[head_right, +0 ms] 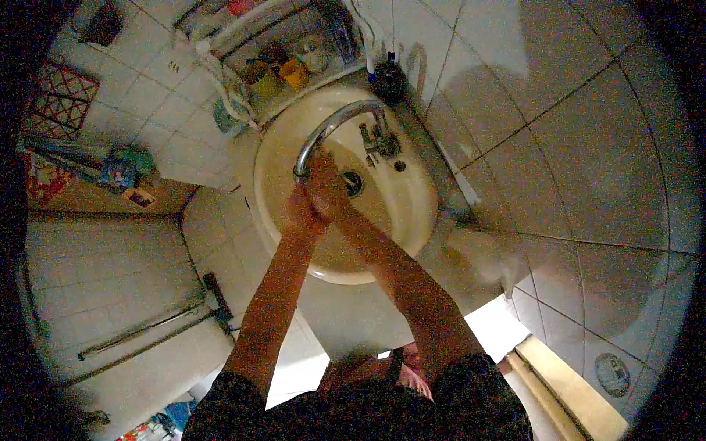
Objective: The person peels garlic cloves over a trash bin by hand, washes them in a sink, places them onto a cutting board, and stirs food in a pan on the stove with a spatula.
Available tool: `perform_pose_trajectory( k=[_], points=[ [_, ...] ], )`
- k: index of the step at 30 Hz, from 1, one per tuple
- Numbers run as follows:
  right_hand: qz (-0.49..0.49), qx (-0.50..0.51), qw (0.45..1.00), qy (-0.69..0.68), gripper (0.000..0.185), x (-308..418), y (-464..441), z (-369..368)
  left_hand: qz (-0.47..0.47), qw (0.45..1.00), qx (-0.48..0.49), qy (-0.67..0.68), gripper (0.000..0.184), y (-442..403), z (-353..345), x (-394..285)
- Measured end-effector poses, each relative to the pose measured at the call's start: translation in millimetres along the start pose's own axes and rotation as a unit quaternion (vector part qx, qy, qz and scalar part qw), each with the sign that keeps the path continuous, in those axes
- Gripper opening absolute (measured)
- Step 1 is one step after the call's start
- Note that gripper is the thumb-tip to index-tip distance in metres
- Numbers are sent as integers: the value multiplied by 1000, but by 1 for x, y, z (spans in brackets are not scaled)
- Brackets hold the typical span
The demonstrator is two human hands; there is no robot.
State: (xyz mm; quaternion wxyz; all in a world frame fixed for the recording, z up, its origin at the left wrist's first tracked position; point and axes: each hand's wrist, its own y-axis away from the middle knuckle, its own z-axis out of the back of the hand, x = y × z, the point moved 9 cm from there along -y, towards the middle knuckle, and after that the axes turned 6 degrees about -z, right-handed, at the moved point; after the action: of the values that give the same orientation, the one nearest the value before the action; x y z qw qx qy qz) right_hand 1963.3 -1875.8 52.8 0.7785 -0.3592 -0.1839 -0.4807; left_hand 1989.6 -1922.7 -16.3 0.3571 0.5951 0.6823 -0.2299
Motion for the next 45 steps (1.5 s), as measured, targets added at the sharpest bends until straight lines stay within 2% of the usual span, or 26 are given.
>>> perform_pose_trajectory(
  k=[1,2,4,5,7,8,9,10,12,14,17,20,22,23,24,26,28,30,32,36,39,40,42,43,44,45],
  points=[
    [-38,33,996,-76,49,-12,-1,-6,134,981,-76,115,51,14,-20,6],
    [-80,59,984,-149,53,-24,-1,-12,132,982,-74,114,51,16,-21,5],
    [-34,4,985,-167,53,-12,15,-8,58,976,16,208,48,11,-33,-15],
    [-34,5,985,-167,53,-10,19,-13,58,976,15,209,48,7,-19,-7],
    [-36,89,994,-50,55,-4,28,-42,-32,975,16,219,49,-8,9,-3],
    [-38,129,991,8,56,-5,33,-54,-31,975,16,217,49,-3,9,1],
    [-40,129,991,7,56,-2,25,-38,49,983,-20,174,49,7,-11,6],
    [-152,169,969,-97,56,-16,9,-14,127,982,-53,129,49,17,-25,9],
    [-258,205,923,-199,57,-28,11,-11,118,979,-39,159,48,23,-46,-8],
    [-102,63,967,-225,62,-9,15,-2,111,975,-25,191,47,17,-33,-1],
    [-153,96,971,-156,49,-34,20,-25,24,970,-6,240,46,1,23,21],
    [-225,140,963,-54,34,-59,17,-40,123,978,-18,164,46,21,8,44],
    [-175,143,968,-114,53,-61,9,-27,96,990,-1,102,45,26,-16,32],
    [-253,127,920,-273,35,-70,13,-27,77,969,69,222,45,24,-24,28],
    [-311,154,862,-368,35,-66,17,-22,76,927,143,337,44,25,-30,24],
    [-440,166,706,-529,40,-55,30,-11,73,961,33,263,44,31,-43,3],
    [-415,45,535,-735,51,-55,32,-6,68,958,-17,278,44,31,-38,5],
    [-378,51,540,-750,58,-56,31,-9,69,951,-69,294,45,30,-25,13],
    [-361,42,496,-789,54,-60,35,-17,80,935,-86,333,45,28,-13,22],
    [-360,53,549,-753,47,-70,51,-30,80,951,-48,294,47,30,-23,14],
    [-300,20,569,-765,39,-55,52,-23,76,963,-109,236,45,36,-25,-4],
    [-323,-27,600,-731,38,-60,56,-21,35,995,-54,-71,41,35,-31,-20],
    [-344,-74,628,-694,38,-66,58,-15,-10,929,6,-370,38,31,-35,-28],
    [-372,-58,643,-667,40,-70,59,-13,24,993,-41,-107,36,28,-21,-12],
    [-385,-50,651,-652,41,-69,58,-11,57,981,-86,165,33,26,-12,5],
    [-399,-42,658,-638,42,-71,58,-12,57,981,-86,165,33,24,-9,7]
  ],
)
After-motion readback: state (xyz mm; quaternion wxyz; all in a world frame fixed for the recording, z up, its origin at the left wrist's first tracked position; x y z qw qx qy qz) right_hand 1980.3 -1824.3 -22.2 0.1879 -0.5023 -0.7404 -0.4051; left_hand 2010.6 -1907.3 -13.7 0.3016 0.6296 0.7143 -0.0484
